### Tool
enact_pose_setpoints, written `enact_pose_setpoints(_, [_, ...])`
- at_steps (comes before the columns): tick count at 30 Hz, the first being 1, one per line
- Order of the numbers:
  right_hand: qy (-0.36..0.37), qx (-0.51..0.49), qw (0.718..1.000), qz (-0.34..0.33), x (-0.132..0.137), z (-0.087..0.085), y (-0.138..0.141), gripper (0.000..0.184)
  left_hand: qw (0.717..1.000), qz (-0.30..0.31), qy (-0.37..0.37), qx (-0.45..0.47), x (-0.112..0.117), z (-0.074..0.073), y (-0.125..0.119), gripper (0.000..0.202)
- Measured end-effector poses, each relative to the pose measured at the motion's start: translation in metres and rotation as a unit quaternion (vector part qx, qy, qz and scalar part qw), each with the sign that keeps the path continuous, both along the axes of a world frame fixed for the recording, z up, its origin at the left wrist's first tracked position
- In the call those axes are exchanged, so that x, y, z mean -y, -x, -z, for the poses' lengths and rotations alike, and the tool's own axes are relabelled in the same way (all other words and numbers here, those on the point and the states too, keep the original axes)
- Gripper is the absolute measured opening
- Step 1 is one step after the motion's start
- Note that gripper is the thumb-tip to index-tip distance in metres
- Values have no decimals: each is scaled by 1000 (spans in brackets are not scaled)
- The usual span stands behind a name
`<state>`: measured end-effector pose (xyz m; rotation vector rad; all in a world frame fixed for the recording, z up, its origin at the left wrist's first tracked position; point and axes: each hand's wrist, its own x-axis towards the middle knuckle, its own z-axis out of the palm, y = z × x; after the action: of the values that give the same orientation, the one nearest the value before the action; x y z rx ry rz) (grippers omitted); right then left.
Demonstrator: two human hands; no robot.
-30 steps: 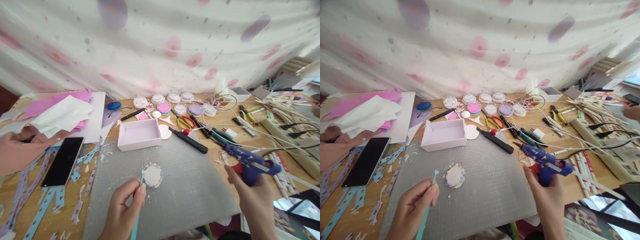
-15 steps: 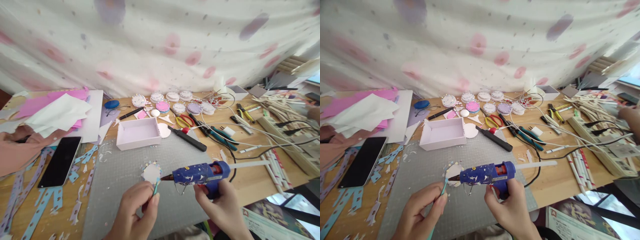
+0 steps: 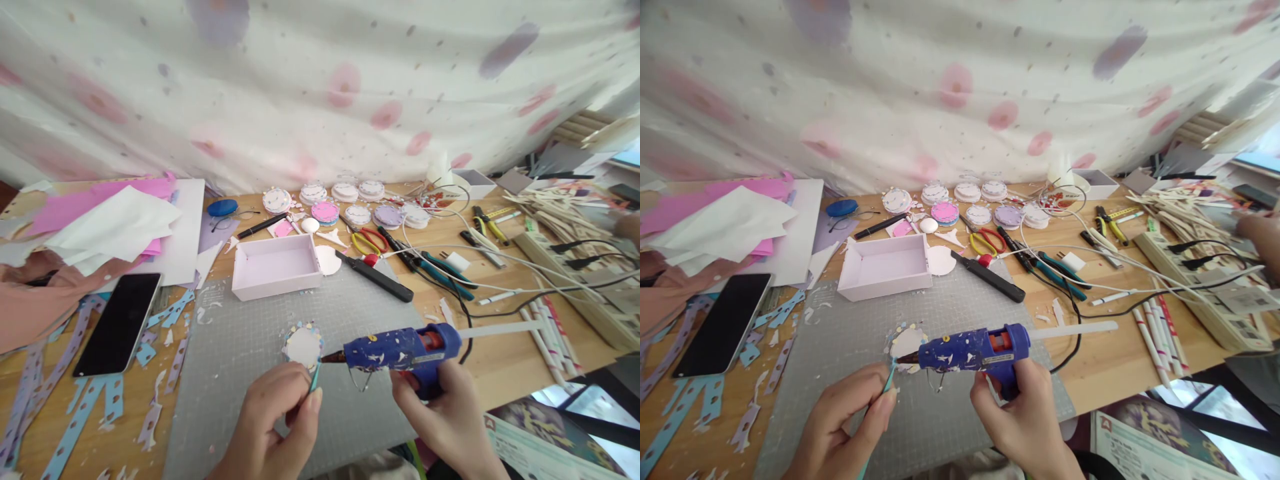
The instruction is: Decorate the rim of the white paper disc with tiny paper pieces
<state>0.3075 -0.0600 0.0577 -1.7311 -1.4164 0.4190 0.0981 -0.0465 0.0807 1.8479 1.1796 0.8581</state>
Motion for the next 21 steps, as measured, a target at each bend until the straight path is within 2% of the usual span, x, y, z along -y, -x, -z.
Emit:
enact_pose_setpoints(7, [-15,33,999,16,0,0,-1,30,1000,-6,14,8,0,-3,-2,33])
enact_pose_setpoints(10, [-14,80,994,70,-5,8,-15,30,1000,-3,24,9,1,-2,0,34])
enact_pose_setpoints(13, [11,109,978,175,-12,23,-47,34,1000,0,30,9,1,1,4,35])
enact_pose_setpoints(16, [80,157,947,268,-17,45,-87,44,999,-13,38,21,-1,5,7,36])
enact_pose_setpoints(17, [94,170,940,281,-18,53,-99,43,998,-21,44,30,-1,6,8,36])
enact_pose_setpoints(19, [115,175,941,264,-20,68,-118,43,996,-39,59,48,-2,8,9,37])
enact_pose_setpoints(21, [119,182,941,258,-21,77,-129,41,993,-58,80,59,-2,9,11,38])
